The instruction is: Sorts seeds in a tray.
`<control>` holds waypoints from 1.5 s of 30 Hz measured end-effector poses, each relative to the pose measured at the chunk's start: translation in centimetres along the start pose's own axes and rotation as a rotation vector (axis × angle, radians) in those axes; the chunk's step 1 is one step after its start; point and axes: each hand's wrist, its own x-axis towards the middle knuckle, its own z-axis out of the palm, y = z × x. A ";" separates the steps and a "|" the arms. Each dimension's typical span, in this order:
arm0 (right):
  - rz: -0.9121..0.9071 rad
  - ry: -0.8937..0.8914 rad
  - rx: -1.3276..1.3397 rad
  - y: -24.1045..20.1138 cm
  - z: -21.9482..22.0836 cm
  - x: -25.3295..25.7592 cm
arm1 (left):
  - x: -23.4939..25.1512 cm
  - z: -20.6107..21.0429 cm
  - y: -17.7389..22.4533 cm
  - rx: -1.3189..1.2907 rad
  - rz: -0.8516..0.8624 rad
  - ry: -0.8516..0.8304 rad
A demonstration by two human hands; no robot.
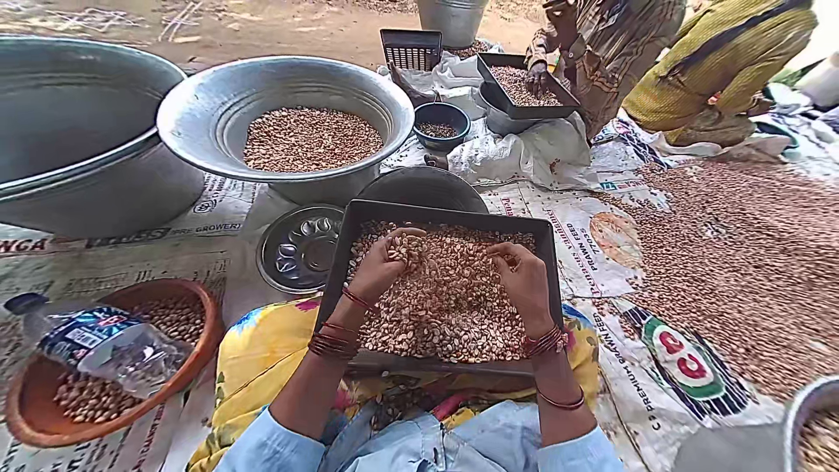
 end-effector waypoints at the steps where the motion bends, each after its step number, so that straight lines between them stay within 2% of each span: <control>1: 0.027 -0.019 -0.127 0.5 -0.6 0.3 | 0.0 -0.6 0.2 0.033 0.047 -0.015; 3: 0.088 -0.103 -0.290 1.1 -1.0 0.7 | -0.4 -1.3 0.9 0.056 0.087 -0.007; 7: 0.107 -0.183 -0.395 2.2 0.0 1.0 | -1.4 -2.4 1.8 0.101 0.142 0.029; 12: 0.159 -0.241 -0.443 2.6 0.4 1.1 | -2.0 -3.2 0.7 0.458 0.160 0.092; 16: 0.168 -0.250 -0.492 2.5 0.7 0.9 | -2.1 -2.1 0.4 0.693 0.156 0.021; 20: 0.241 -0.299 -0.491 1.9 0.2 0.7 | -2.1 -1.9 0.6 0.742 0.094 -0.032; 22: 0.158 -0.326 -0.290 1.0 -1.1 -0.4 | -2.1 -2.4 0.5 0.743 0.080 -0.034; 24: -0.069 -0.413 0.191 0.7 -2.1 -2.1 | -2.3 -2.8 0.3 0.733 0.071 -0.033; 26: -0.179 -0.557 0.636 0.0 -2.5 -3.5 | -2.4 -2.4 0.0 0.737 0.084 -0.055; 27: -0.184 -0.546 0.670 -0.3 -2.5 -4.0 | -2.4 -1.9 -0.1 0.744 0.104 -0.075; 30: -0.130 -0.359 0.327 0.0 -2.2 -4.4 | -2.5 0.9 -0.7 0.771 0.148 -0.160; 32: -0.061 -0.338 0.213 0.4 -2.0 -4.4 | -2.5 2.7 -0.7 0.818 0.138 -0.211; 39: 0.022 -0.346 0.250 1.9 -1.9 -5.8 | -1.9 5.2 -1.8 0.964 0.151 -0.236; 45: 0.023 -0.380 0.194 1.5 -1.0 -6.1 | -1.7 4.6 -2.1 0.893 0.157 -0.230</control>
